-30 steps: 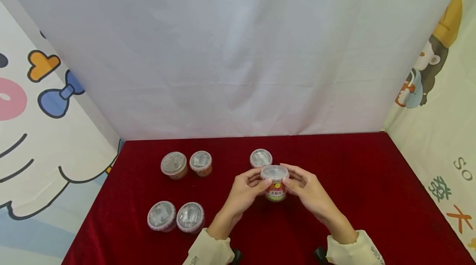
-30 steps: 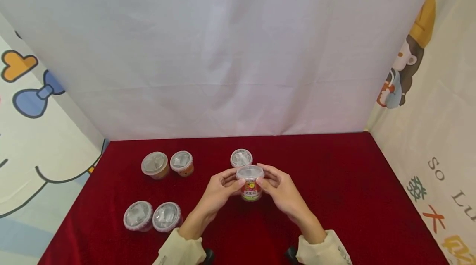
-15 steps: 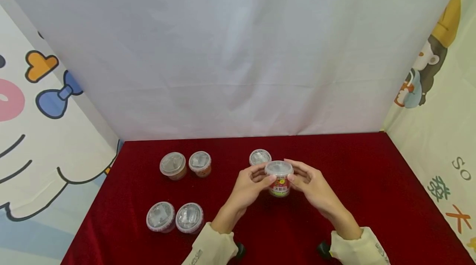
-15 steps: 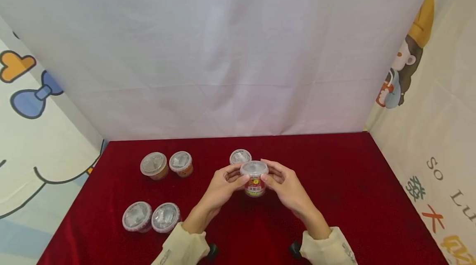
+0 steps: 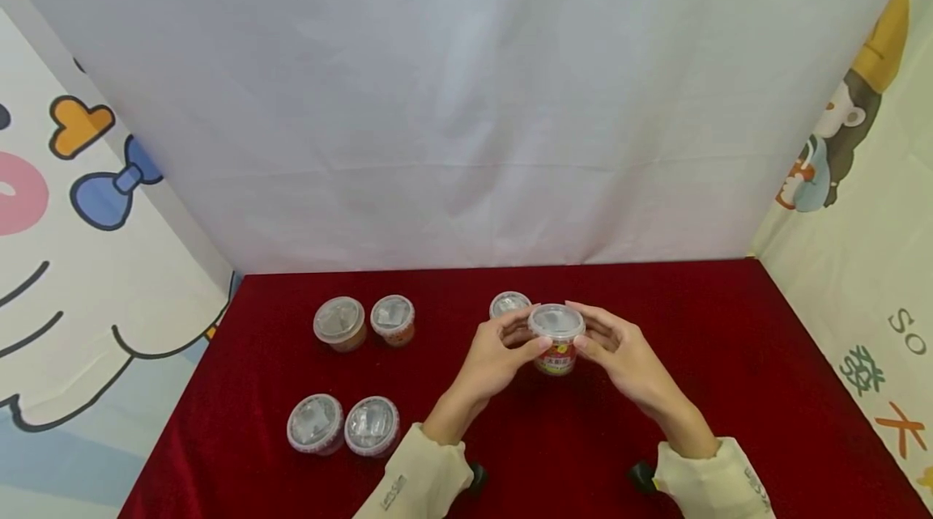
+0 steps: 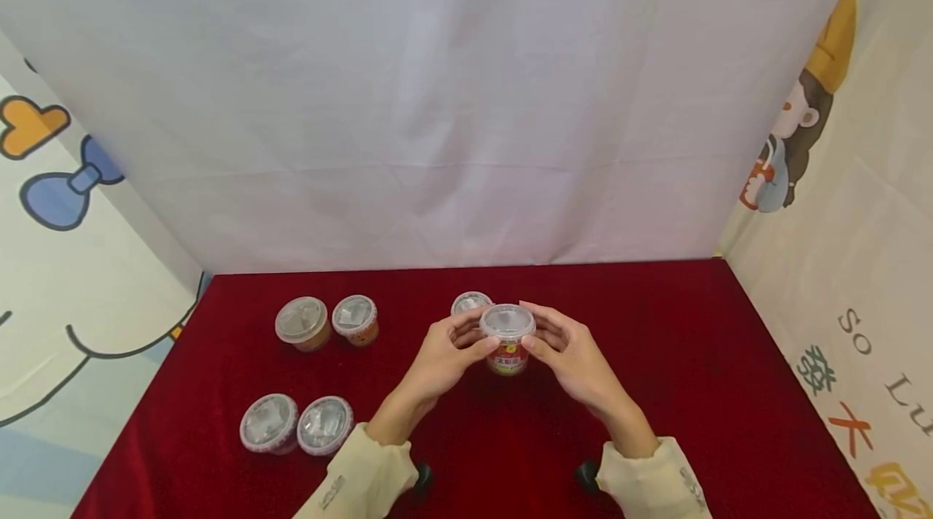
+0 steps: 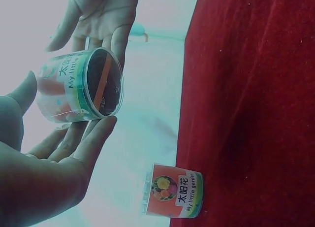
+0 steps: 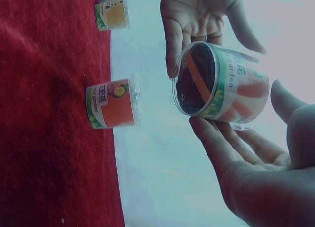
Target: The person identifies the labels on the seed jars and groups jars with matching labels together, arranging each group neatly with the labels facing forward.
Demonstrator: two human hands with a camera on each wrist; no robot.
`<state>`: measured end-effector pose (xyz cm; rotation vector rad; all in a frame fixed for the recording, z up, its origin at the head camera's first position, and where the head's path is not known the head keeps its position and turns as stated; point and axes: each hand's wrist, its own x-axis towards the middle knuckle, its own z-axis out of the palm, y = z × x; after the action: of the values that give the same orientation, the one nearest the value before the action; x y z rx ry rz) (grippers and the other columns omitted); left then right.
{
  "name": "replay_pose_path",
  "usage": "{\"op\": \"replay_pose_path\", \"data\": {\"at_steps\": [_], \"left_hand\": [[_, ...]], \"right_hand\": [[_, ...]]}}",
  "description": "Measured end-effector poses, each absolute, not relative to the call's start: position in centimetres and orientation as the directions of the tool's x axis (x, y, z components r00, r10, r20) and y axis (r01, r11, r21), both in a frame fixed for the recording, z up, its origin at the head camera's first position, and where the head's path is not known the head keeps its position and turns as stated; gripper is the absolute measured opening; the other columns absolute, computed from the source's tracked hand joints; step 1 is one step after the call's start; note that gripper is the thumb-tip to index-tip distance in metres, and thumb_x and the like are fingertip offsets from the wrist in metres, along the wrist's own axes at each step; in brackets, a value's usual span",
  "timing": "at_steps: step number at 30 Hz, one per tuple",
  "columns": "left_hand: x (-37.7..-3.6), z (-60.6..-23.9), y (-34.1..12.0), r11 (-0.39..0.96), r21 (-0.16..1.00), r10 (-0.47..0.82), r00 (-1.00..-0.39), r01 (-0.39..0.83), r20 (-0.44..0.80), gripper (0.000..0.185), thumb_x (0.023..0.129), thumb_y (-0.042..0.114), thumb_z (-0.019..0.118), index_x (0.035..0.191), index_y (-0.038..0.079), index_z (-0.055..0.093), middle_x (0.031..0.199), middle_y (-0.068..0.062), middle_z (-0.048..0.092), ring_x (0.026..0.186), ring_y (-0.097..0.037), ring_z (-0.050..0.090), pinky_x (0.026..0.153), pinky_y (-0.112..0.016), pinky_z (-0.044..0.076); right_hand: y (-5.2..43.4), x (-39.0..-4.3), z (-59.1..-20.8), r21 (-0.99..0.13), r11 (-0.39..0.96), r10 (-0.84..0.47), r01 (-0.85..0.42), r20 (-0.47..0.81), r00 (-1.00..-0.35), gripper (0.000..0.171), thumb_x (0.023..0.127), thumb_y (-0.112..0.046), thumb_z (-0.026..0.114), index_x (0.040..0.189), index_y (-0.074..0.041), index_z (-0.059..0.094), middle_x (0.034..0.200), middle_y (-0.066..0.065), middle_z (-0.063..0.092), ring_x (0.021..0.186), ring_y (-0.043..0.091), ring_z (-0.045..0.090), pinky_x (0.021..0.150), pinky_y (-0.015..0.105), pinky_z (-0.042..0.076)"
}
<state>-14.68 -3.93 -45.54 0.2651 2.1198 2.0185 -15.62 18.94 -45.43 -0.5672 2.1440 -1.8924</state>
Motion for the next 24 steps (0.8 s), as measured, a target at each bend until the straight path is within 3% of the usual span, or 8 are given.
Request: {"op": "replay_pose_path", "data": {"at_steps": [24], "left_hand": [[-16.1, -44.9, -2.3, 0.109, 0.994, 0.261, -0.965, 0.028, -0.002, 0.054, 0.1, 0.015, 0.076, 0.15, 0.008, 0.059, 0.144, -0.014, 0.062, 0.132, -0.035, 0.061, 0.101, -0.045, 0.057]], "right_hand": [[20.7, -17.1, -45.8, -0.972, 0.082, -0.447, -0.218, 0.16, -0.88, 0.057, 0.108, -0.005, 0.06, 0.158, 0.01, 0.037, 0.157, 0.035, 0.042, 0.129, -0.006, 0.056, 0.1, 0.017, 0.052]]}}
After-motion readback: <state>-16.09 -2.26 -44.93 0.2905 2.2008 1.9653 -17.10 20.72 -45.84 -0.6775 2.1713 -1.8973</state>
